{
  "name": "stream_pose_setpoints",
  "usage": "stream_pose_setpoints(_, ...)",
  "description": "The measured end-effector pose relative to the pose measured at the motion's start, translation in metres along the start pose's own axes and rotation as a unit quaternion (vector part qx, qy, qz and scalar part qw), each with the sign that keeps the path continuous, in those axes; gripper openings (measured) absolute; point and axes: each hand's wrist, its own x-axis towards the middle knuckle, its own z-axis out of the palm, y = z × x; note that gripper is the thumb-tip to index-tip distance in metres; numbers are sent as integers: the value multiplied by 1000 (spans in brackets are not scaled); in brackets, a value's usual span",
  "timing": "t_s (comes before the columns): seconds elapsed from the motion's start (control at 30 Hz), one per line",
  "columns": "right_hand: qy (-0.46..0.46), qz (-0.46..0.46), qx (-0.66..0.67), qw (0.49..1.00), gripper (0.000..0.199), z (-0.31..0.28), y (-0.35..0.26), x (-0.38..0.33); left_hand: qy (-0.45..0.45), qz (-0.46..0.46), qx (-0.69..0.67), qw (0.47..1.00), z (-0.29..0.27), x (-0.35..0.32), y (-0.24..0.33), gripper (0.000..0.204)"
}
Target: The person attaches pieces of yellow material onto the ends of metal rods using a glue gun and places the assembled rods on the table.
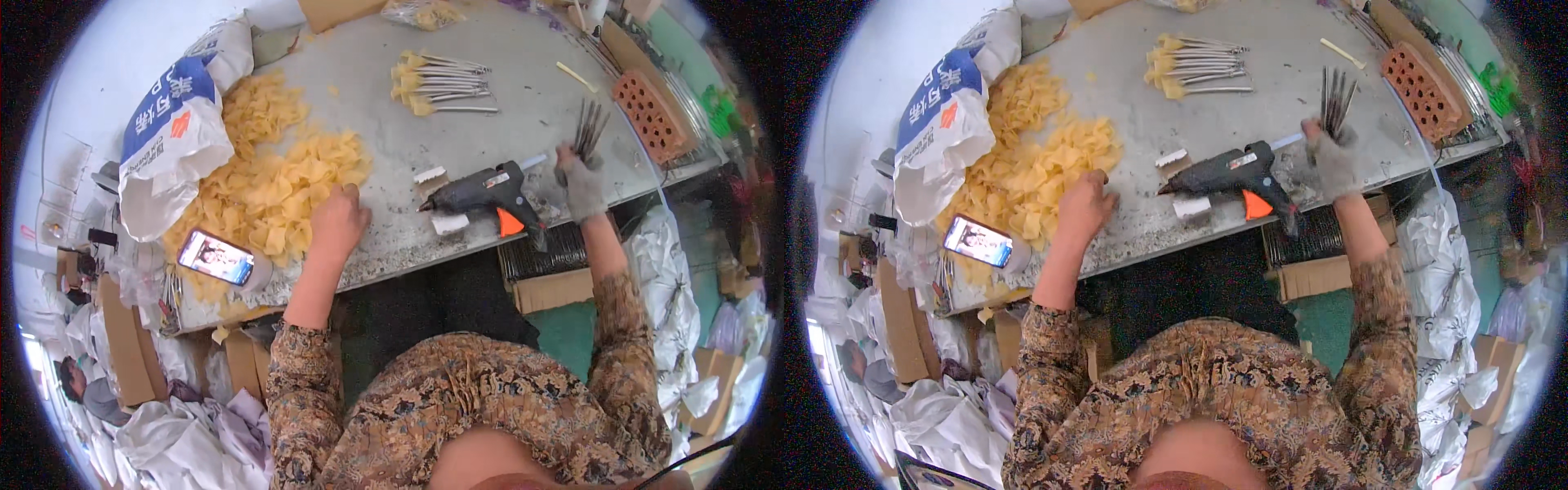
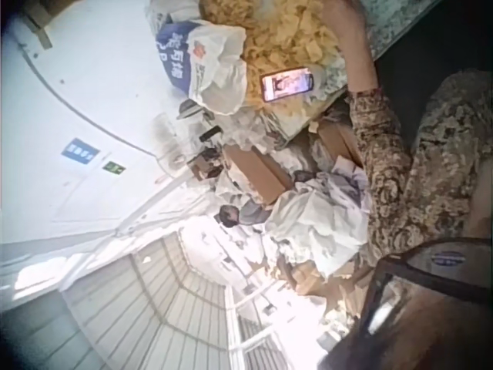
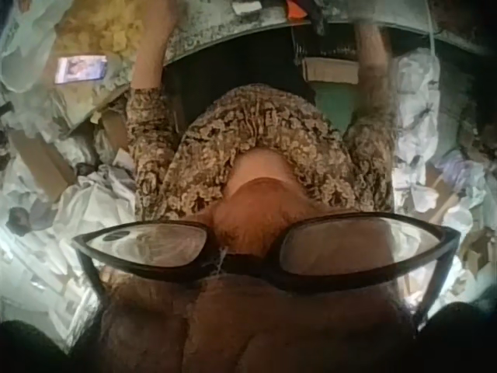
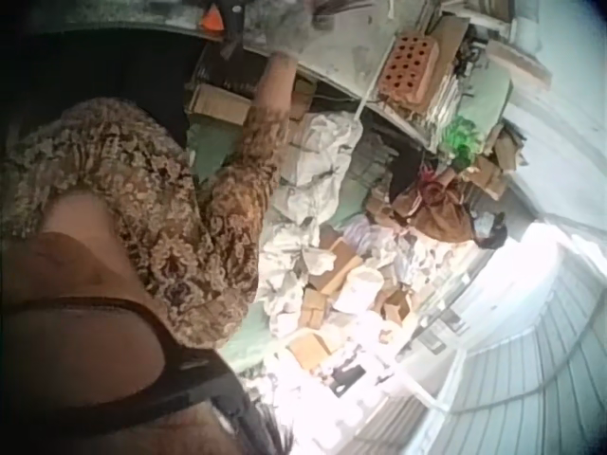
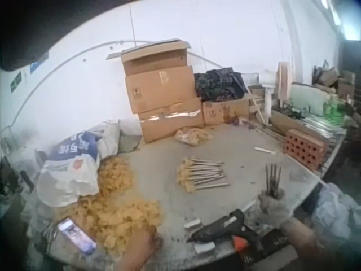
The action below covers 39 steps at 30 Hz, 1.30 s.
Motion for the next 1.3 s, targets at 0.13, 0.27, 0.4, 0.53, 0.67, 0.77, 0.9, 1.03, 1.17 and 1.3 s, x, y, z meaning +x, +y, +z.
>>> stream_pose_setpoints(0.13,-83,-183,-171,965,16,9,-6,-55,-30,-5,-39,999,11,-8,-21,19)
stream_pose_setpoints(0.27,-92,-147,-268,948,19,4,1,-65,58,7,-179,982,6,-14,-13,27)
stream_pose_setpoints(0.4,-87,-156,-392,903,24,23,-20,-91,51,-32,-235,970,6,-30,1,27)
stream_pose_setpoints(0.53,-99,-171,-550,811,28,23,-26,-90,148,28,-63,987,5,-46,4,36)
stream_pose_setpoints(0.67,-90,-96,-598,790,26,37,-42,-102,81,-13,-49,995,-4,-47,9,35)
stream_pose_setpoints(0.77,-100,-102,-614,777,28,33,-40,-105,49,-11,-75,996,-11,-48,5,31)
stream_pose_setpoints(0.9,-84,-105,-604,785,28,32,-42,-108,49,14,-72,996,-7,-49,-6,25)
stream_pose_setpoints(1.03,-97,-96,-595,792,28,30,-46,-106,168,44,-83,981,-6,-56,-8,15)
stream_pose_setpoints(1.17,-100,-90,-547,826,32,26,-47,-101,142,-96,-213,962,-4,-63,-11,16)
stream_pose_setpoints(1.3,-107,-128,-606,778,35,37,-41,-106,26,-209,-564,798,-10,-50,23,23)
